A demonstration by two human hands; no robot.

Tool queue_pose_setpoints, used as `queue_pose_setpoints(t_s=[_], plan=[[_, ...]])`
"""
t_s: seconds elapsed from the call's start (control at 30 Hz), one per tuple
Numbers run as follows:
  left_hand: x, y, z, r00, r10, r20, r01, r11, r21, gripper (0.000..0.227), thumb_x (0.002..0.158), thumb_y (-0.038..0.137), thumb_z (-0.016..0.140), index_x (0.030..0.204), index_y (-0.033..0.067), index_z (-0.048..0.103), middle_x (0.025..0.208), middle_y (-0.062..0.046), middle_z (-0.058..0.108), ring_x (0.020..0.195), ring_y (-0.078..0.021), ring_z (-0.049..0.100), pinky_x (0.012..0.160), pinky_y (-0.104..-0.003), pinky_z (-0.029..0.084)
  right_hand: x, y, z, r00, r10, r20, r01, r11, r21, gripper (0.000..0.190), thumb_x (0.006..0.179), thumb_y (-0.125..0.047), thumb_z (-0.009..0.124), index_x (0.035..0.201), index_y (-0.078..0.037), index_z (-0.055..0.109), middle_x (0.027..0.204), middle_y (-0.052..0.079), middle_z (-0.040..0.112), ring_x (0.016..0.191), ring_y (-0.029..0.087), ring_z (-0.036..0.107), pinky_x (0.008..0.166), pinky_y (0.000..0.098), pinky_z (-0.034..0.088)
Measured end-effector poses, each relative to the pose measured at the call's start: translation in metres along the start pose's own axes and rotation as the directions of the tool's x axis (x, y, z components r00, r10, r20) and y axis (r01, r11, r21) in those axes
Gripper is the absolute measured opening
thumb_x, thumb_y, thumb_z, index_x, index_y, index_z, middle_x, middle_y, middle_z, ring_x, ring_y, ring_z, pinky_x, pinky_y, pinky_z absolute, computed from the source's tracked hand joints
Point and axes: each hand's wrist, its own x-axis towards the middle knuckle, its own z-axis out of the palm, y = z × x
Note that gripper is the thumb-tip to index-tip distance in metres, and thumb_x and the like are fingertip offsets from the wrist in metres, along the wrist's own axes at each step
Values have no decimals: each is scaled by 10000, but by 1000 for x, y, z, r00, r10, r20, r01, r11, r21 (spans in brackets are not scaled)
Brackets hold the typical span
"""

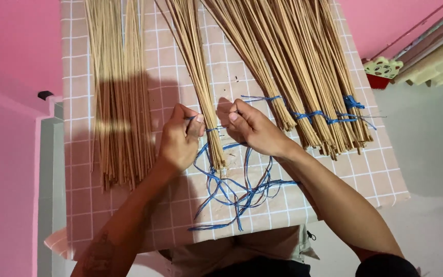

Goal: Bundling and tying thin wooden sticks together using a plastic string on a table.

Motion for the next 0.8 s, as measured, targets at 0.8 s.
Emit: queue_pose_setpoints(t_s=[0.8], plan=[[-19, -44, 5, 881, 455, 131, -365, 477, 800, 87, 1000, 287, 644, 981, 212, 683, 775, -15, 633, 663, -186, 643, 620, -303, 564, -1, -21, 19, 981, -183, -60, 111, 791, -602, 59, 901, -175, 783, 929, -129, 807, 1070, 97, 602, 1041, 343, 682, 869, 408, 559]])
